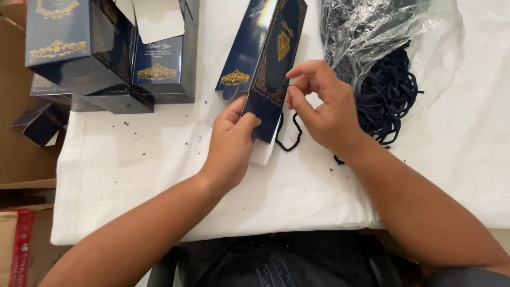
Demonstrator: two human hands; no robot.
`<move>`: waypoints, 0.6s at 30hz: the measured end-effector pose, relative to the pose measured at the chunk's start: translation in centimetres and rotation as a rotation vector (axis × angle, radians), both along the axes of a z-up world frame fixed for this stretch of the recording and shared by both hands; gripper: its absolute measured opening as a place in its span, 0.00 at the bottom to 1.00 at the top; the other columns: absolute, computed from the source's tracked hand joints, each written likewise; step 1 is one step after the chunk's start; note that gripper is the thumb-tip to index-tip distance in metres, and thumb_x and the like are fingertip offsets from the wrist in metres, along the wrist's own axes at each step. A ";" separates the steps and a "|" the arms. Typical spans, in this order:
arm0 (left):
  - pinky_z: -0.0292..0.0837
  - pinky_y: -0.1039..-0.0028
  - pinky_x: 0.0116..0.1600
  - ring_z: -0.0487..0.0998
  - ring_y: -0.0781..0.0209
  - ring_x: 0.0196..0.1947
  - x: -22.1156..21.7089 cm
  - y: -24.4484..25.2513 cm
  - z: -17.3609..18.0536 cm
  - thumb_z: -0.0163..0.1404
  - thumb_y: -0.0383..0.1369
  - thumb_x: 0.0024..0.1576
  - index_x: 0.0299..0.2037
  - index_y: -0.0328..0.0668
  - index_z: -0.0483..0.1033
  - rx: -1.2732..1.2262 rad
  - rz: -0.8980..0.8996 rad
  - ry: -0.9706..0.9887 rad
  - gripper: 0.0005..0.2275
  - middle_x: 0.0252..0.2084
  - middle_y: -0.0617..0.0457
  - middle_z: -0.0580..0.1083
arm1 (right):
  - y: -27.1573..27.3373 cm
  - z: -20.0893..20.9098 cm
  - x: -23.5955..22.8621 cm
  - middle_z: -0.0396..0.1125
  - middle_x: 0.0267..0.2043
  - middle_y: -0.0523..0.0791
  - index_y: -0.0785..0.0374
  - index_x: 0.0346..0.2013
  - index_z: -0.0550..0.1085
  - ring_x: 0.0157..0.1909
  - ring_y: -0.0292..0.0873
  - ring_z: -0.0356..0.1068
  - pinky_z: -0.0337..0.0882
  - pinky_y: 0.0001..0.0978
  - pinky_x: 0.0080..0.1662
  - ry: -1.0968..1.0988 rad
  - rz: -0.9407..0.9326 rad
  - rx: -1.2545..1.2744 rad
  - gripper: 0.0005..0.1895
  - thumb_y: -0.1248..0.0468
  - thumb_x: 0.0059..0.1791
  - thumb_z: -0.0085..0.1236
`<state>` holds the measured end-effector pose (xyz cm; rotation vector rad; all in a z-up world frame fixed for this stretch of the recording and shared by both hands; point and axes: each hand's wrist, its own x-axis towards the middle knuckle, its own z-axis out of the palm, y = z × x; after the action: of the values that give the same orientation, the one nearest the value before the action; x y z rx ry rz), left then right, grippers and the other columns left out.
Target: Assembling a decorative cardboard box and attaching a cord handle by threading it through pre-cut holes.
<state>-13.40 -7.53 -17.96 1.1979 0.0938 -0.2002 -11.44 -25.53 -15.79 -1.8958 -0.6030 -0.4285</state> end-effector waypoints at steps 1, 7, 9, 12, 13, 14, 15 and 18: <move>0.79 0.70 0.53 0.80 0.61 0.47 -0.2 0.2 -0.3 0.41 0.19 0.55 0.59 0.32 0.75 -0.005 -0.023 -0.010 0.21 0.47 0.45 0.79 | 0.0 -0.1 0.0 0.71 0.28 0.44 0.65 0.43 0.75 0.33 0.42 0.73 0.73 0.33 0.44 -0.027 -0.026 -0.027 0.04 0.73 0.55 0.54; 0.78 0.67 0.59 0.79 0.58 0.54 -1.1 0.9 1.3 0.42 0.20 0.56 0.62 0.31 0.73 0.014 -0.115 -0.114 0.22 0.50 0.41 0.79 | 0.3 -0.4 0.1 0.72 0.29 0.44 0.63 0.40 0.78 0.36 0.40 0.72 0.72 0.33 0.48 0.060 -0.074 -0.016 0.04 0.71 0.50 0.62; 0.78 0.67 0.59 0.79 0.59 0.52 -1.7 1.4 0.8 0.42 0.20 0.57 0.60 0.31 0.73 0.022 -0.109 -0.126 0.20 0.48 0.42 0.79 | 0.5 -1.2 0.2 0.71 0.30 0.43 0.63 0.41 0.78 0.38 0.39 0.72 0.71 0.33 0.50 0.135 -0.073 0.015 0.06 0.70 0.50 0.64; 0.79 0.70 0.56 0.78 0.63 0.51 -1.7 1.7 -0.3 0.44 0.21 0.56 0.58 0.32 0.76 0.032 -0.074 -0.127 0.19 0.46 0.44 0.79 | 0.4 -2.0 1.1 0.70 0.30 0.43 0.65 0.41 0.77 0.37 0.35 0.69 0.71 0.30 0.47 0.244 0.037 0.133 0.08 0.70 0.48 0.66; 0.80 0.70 0.55 0.80 0.60 0.49 -1.6 1.8 -0.4 0.44 0.21 0.57 0.58 0.31 0.76 0.061 -0.097 -0.147 0.18 0.46 0.42 0.80 | 0.3 -2.1 1.3 0.70 0.30 0.44 0.67 0.40 0.76 0.37 0.35 0.69 0.71 0.29 0.47 0.271 0.054 0.153 0.08 0.71 0.48 0.67; 0.80 0.69 0.55 0.82 0.57 0.48 -1.8 1.8 -0.6 0.45 0.22 0.58 0.58 0.30 0.76 0.089 -0.121 -0.160 0.18 0.46 0.39 0.80 | 0.2 -2.3 1.2 0.70 0.30 0.45 0.68 0.40 0.76 0.37 0.36 0.69 0.71 0.29 0.46 0.304 0.070 0.172 0.09 0.72 0.48 0.67; 0.80 0.69 0.55 0.82 0.57 0.48 -1.8 1.9 -0.2 0.45 0.22 0.58 0.58 0.30 0.76 0.088 -0.119 -0.155 0.18 0.46 0.39 0.80 | 0.2 -2.3 1.3 0.70 0.30 0.45 0.68 0.40 0.76 0.37 0.36 0.69 0.71 0.29 0.46 0.309 0.072 0.171 0.09 0.72 0.48 0.67; 0.80 0.70 0.54 0.82 0.58 0.48 -1.9 1.8 0.6 0.47 0.23 0.59 0.58 0.30 0.75 0.133 -0.116 -0.189 0.17 0.46 0.40 0.81 | 0.0 -2.3 1.3 0.70 0.30 0.45 0.69 0.40 0.76 0.37 0.36 0.69 0.71 0.29 0.46 0.318 0.089 0.174 0.09 0.73 0.48 0.68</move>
<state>-15.31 -5.69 -17.32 1.3504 -0.1296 -0.1836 -10.10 -25.52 -18.11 -1.7169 -0.4215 -0.1131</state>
